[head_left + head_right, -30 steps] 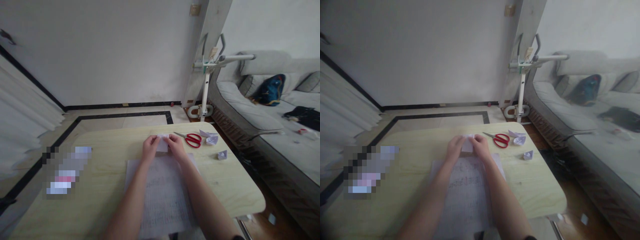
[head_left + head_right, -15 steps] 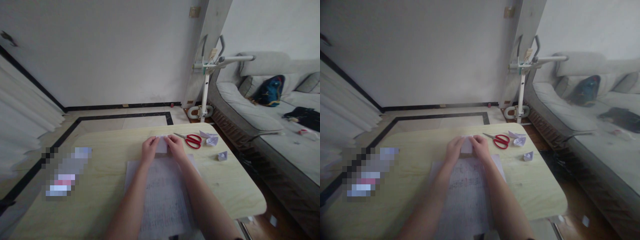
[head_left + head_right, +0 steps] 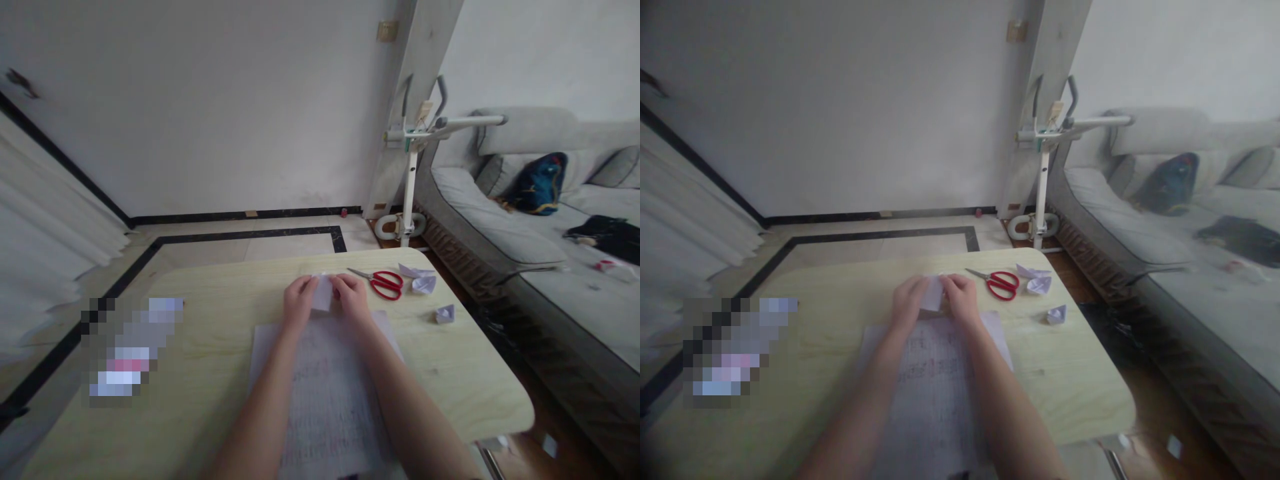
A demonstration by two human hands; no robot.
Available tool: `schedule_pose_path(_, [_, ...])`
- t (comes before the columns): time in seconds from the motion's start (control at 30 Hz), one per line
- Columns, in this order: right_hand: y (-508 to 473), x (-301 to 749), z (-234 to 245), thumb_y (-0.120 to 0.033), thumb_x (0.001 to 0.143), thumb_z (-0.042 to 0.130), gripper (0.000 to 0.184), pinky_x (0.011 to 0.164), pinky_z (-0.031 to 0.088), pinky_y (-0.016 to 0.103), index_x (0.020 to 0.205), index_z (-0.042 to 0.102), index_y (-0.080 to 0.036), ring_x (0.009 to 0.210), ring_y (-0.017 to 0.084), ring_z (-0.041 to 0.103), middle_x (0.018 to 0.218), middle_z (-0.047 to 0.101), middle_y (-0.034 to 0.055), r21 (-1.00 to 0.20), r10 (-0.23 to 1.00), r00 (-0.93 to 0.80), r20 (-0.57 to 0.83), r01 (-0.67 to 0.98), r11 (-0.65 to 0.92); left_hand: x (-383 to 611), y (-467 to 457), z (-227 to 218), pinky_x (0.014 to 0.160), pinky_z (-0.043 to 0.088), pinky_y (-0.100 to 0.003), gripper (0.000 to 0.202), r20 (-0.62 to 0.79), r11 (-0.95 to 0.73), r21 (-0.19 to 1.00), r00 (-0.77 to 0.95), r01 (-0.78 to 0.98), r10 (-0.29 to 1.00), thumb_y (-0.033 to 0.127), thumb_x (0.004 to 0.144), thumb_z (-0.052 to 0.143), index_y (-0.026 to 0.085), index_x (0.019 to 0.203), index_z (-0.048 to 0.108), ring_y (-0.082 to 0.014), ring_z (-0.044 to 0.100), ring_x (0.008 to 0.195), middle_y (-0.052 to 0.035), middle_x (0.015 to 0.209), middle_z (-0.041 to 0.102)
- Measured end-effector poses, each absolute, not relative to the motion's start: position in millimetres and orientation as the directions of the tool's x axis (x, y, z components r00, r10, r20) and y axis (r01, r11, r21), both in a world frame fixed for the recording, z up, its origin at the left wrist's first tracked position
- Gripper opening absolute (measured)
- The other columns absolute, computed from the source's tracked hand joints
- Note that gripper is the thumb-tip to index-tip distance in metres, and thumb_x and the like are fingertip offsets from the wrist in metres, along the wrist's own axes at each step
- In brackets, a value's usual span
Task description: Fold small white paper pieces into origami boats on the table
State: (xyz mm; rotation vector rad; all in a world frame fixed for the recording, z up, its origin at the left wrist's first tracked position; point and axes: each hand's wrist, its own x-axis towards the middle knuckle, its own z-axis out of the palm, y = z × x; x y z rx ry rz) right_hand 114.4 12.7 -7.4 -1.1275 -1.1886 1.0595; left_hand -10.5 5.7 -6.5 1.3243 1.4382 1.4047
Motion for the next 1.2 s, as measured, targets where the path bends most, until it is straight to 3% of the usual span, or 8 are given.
schedule_pose_path(0.2, [12.5, 114.6, -8.9, -0.030, 0.074, 0.052, 0.029, 0.049, 0.029, 0.025, 0.048, 0.050, -0.017, 0.049, 0.011, 0.039, 0.046, 0.043, -0.0034, -0.987, 0.980, 0.113, 0.162, 0.027, 0.160, -8.5, 5.2, -7.5, 0.060, 0.040, -0.021, 0.027, 0.189, -0.140, 0.965, -0.215, 0.224, 0.958, 0.039, 0.077, 0.056, 0.014, 0.071, 0.065, -0.0139, 0.053, 0.067, -0.0019, 0.070, 0.062])
schedule_pose_path(0.37, [10.5, 111.3, -8.0, -0.032, 0.074, 0.053, 0.023, 0.052, 0.034, 0.024, 0.057, 0.057, -0.017, 0.054, 0.012, 0.045, 0.055, 0.051, -0.0016, -0.985, 0.982, 0.076, 0.173, 0.027, 0.171, -10.3, 5.5, -7.4, 0.058, 0.039, -0.021, 0.029, 0.195, -0.137, 0.963, -0.252, 0.230, 0.948, 0.041, 0.078, 0.055, 0.014, 0.073, 0.064, -0.0139, 0.053, 0.066, -0.0021, 0.069, 0.061])
schedule_pose_path(0.67, [11.9, 109.4, -14.6, -0.029, 0.077, 0.049, 0.021, 0.053, 0.033, 0.024, 0.060, 0.056, -0.017, 0.056, 0.013, 0.047, 0.056, 0.053, -0.0012, -0.962, 0.977, 0.076, 0.200, 0.203, 0.181, -9.1, 4.4, -4.1, 0.059, 0.041, -0.022, 0.026, 0.200, -0.141, 0.967, -0.290, 0.211, 0.936, 0.038, 0.076, 0.056, 0.014, 0.071, 0.062, -0.0141, 0.054, 0.065, -0.0018, 0.066, 0.061])
schedule_pose_path(1.0, [12.2, 109.9, -11.9, -0.031, 0.079, 0.048, 0.025, 0.053, 0.031, 0.025, 0.058, 0.051, -0.018, 0.056, 0.013, 0.044, 0.054, 0.048, -0.0023, -0.962, 0.962, 0.163, 0.220, 0.200, 0.186, -7.0, 3.3, -5.7, 0.061, 0.045, -0.023, 0.026, 0.162, -0.131, 0.982, -0.245, 0.138, 0.956, 0.038, 0.075, 0.058, 0.013, 0.082, 0.060, -0.0151, 0.060, 0.068, -0.0044, 0.075, 0.065])
schedule_pose_path(1.2, [12.4, 108.9, -14.4, -0.031, 0.078, 0.049, 0.024, 0.053, 0.030, 0.025, 0.058, 0.049, -0.018, 0.055, 0.012, 0.043, 0.054, 0.047, -0.0031, -0.964, 0.974, 0.100, 0.202, 0.197, 0.179, -8.5, 5.9, -10.4, 0.063, 0.046, -0.024, 0.026, 0.191, -0.152, 0.975, -0.267, 0.160, 0.945, 0.038, 0.076, 0.058, 0.014, 0.084, 0.060, -0.0154, 0.060, 0.070, -0.0050, 0.076, 0.065])
